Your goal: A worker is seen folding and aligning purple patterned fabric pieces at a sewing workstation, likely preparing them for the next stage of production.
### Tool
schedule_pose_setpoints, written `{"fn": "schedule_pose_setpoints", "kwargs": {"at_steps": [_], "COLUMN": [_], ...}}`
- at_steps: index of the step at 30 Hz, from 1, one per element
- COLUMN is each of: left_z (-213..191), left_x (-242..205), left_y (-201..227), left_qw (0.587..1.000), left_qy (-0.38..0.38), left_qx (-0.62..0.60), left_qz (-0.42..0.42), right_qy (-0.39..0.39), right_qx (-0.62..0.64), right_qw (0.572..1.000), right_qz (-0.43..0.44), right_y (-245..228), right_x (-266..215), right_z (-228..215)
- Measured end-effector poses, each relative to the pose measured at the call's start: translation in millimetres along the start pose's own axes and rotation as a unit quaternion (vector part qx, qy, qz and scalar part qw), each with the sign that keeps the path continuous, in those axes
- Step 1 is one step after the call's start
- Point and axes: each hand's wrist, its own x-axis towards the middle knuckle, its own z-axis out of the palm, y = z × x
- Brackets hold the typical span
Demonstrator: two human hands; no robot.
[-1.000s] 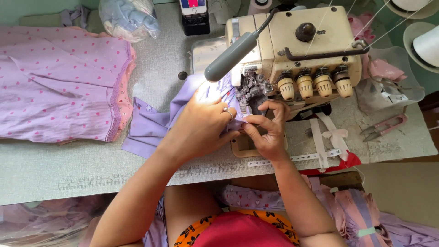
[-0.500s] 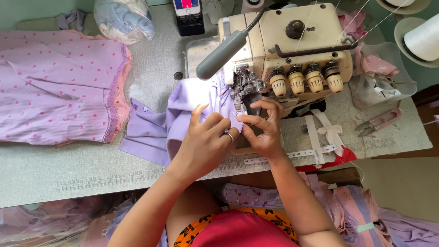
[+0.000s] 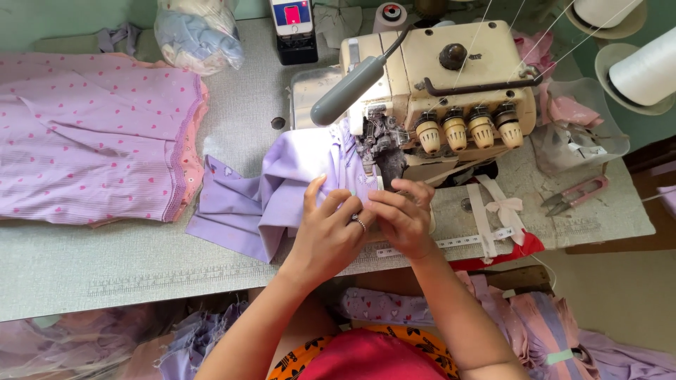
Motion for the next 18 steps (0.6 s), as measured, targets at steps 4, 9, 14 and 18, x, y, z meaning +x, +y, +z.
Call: {"fn": "schedule_pose_setpoints", "kwargs": {"at_steps": [4,9,14,18], "left_z": [5.3,8.0,6.1,8.0], "left_x": [-3.5,-10.9,-14.6,-17.1], "left_y": [-1.4,-8.0,-16.4,-17.8], "left_qw": [0.999,0.999,0.999,0.999], "left_qy": [-0.014,-0.009,-0.003,-0.010], "left_qx": [0.040,0.044,0.035,0.030], "left_qz": [-0.028,-0.026,-0.011,-0.007], "right_qy": [0.039,0.061,0.061,0.052], "right_qx": [-0.039,-0.032,-0.020,-0.016], "right_qw": [0.998,0.996,0.995,0.996], "right_qz": [-0.040,-0.057,-0.072,-0.064], "right_y": [-3.4,-7.4,-8.7,-8.7], "right_x": [-4.1,5.4,10.6,8.3], "right_z": [2.3,0.7,0.0,-0.8]}}
